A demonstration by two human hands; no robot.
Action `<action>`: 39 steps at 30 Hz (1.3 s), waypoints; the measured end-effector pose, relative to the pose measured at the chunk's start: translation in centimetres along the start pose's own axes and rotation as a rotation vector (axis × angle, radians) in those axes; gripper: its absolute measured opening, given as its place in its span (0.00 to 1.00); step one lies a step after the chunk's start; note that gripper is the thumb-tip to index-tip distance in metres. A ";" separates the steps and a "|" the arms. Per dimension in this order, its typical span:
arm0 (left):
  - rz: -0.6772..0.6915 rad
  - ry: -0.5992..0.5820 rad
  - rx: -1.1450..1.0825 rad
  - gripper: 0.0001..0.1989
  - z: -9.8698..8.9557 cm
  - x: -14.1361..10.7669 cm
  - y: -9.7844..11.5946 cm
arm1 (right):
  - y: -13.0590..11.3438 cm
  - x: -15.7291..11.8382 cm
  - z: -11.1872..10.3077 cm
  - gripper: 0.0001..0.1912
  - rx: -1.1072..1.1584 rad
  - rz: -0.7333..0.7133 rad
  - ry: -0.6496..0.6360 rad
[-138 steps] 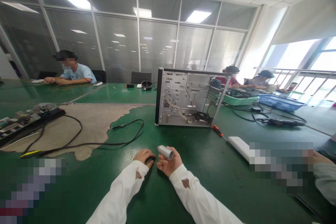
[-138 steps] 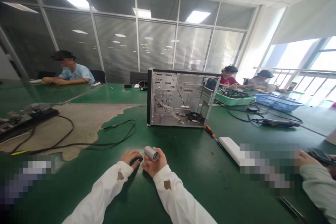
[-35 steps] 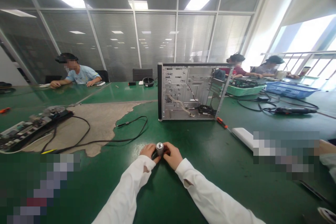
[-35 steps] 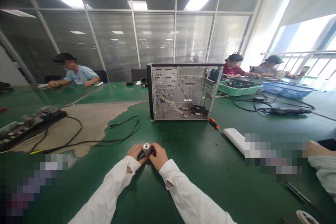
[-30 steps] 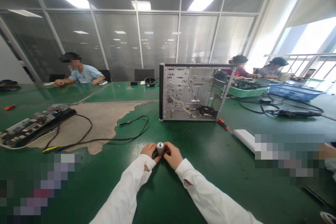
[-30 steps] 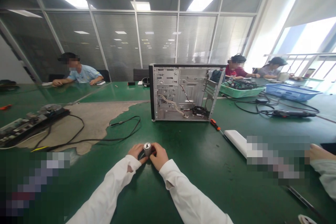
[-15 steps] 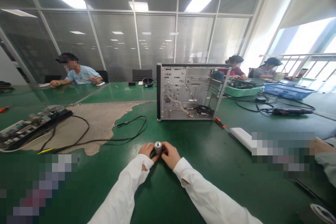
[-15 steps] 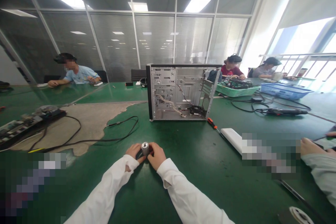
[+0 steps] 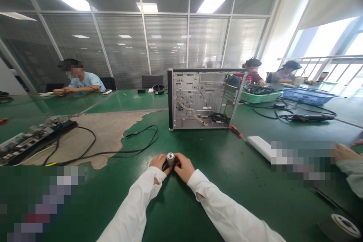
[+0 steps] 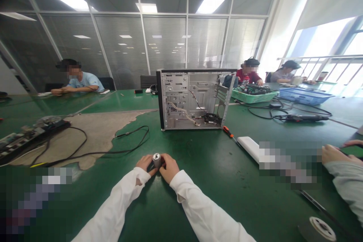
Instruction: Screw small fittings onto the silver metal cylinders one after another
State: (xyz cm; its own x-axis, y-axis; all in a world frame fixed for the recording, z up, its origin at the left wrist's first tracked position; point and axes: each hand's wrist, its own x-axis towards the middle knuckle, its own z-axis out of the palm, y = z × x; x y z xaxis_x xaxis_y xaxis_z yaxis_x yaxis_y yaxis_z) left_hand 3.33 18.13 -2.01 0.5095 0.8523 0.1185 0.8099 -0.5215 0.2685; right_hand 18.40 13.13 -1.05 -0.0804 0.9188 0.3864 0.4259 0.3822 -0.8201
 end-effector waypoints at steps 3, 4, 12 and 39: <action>0.003 -0.002 0.013 0.24 -0.2 -0.1 0.2 | 0.0 0.0 0.0 0.20 -0.009 -0.007 0.003; 0.002 -0.002 0.014 0.23 -0.2 -0.1 0.2 | 0.0 0.0 0.1 0.21 -0.012 -0.009 0.003; -0.008 0.010 0.023 0.23 -0.5 -0.2 0.7 | -0.1 -0.1 0.1 0.22 -0.024 -0.004 0.002; 0.019 0.021 0.020 0.24 -0.1 0.0 0.2 | -1.4 -0.8 -0.6 0.21 -0.285 -0.321 0.152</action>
State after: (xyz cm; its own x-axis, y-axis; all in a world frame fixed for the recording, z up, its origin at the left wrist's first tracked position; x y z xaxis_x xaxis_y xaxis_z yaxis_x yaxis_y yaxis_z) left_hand 3.47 17.97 -1.83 0.5190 0.8426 0.1438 0.8056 -0.5384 0.2471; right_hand 18.40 11.77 0.01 -0.1245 0.7252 0.6772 0.6342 0.5831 -0.5078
